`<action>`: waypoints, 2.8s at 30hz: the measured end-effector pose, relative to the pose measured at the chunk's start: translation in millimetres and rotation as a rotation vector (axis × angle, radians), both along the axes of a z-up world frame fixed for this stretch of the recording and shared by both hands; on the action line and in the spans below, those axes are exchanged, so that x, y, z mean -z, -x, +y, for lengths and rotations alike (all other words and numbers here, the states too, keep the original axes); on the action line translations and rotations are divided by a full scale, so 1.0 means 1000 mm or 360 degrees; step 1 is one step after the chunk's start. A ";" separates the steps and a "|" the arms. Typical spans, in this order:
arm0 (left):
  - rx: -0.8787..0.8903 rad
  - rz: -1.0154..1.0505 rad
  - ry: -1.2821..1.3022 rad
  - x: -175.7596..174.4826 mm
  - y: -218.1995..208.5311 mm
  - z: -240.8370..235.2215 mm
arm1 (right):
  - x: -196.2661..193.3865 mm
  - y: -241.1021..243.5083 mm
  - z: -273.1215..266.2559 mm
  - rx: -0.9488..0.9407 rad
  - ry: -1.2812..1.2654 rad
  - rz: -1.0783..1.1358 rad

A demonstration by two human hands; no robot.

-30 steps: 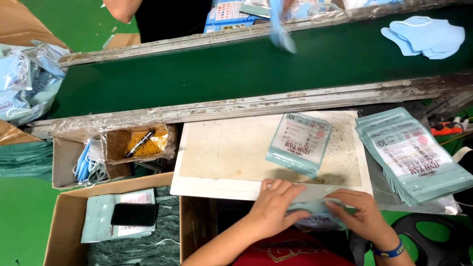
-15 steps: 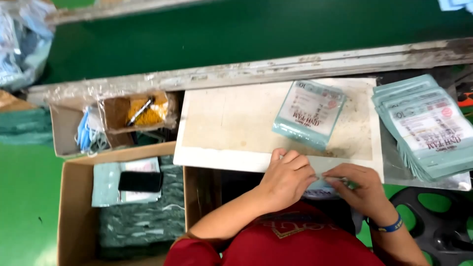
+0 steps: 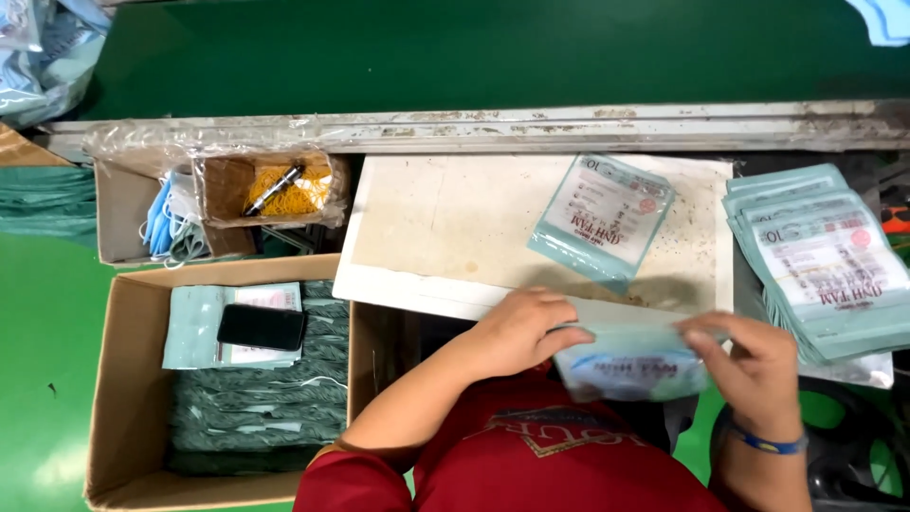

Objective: Packing batches of blue disposable face masks into plastic bags and labeling a small sample.

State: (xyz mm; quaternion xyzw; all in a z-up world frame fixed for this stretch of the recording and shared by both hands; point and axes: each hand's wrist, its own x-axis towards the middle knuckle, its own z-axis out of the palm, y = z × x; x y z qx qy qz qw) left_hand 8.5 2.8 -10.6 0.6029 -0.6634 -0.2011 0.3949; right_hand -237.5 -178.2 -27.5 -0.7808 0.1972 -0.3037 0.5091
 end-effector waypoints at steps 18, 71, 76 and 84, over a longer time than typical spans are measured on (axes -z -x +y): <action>-0.1465 0.1082 0.1410 -0.060 -0.197 0.112 | 0.406 0.030 -0.296 0.0186 -0.0393 0.0599; -0.1639 -0.0601 -0.0249 0.164 -0.112 0.017 | 0.033 -0.244 -0.338 0.0932 0.0868 0.0887; -0.1602 -0.0572 -0.0193 0.131 -0.108 0.013 | 0.014 -0.276 -0.234 0.0598 0.0964 0.0888; -0.0879 -0.0582 0.0366 -0.008 -0.118 -0.096 | 0.042 -0.264 -0.261 0.0611 0.0975 0.0183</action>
